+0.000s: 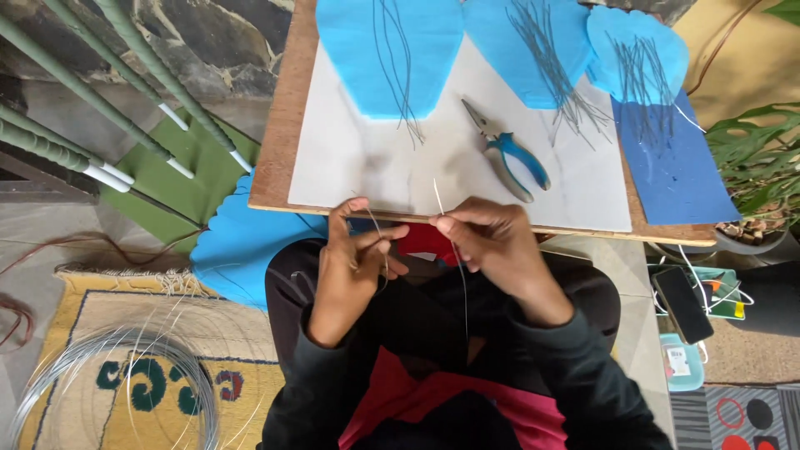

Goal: Measuring and cutting wire segments from a coil to match the size of foam petal templates for a craft project.

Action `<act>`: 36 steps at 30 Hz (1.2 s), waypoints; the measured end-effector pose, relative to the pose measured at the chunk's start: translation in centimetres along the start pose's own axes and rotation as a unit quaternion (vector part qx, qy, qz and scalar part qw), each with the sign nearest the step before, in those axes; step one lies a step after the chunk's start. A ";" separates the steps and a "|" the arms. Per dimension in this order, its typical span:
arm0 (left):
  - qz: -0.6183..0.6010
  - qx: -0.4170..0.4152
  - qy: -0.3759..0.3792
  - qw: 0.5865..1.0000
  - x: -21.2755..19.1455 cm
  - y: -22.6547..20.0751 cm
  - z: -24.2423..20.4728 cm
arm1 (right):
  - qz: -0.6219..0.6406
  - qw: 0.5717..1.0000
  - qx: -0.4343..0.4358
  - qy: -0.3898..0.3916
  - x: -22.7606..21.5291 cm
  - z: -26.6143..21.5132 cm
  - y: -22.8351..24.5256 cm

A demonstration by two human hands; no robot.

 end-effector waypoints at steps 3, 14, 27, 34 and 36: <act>0.013 -0.006 -0.016 1.000 1.4 -0.7 -0.2 | 0.040 0.999 0.028 0.001 0.4 -0.3 -2.2; 0.117 0.024 -0.080 0.990 2.5 -1.4 -1.1 | 0.115 0.993 0.032 0.006 2.0 -1.0 -2.9; 0.182 0.117 -0.042 0.975 3.8 -2.7 -1.3 | 0.089 0.996 0.022 0.009 2.0 -1.1 -3.3; 0.160 0.117 0.008 0.980 3.3 -1.6 -1.4 | 0.080 0.994 -0.042 -0.056 -1.4 1.3 -1.4; 0.168 0.133 -0.001 0.977 3.2 -2.1 -1.7 | 0.098 0.992 -0.044 -0.065 -1.7 1.6 -1.2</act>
Point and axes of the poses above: each hand's wrist, its own z-axis towards the middle knuckle, its own x-axis out of the palm, y = z × x, the point moved 6 cm from there along z, towards the middle knuckle, and after that the axes turned 11 degrees about x, right-handed, at the moved point
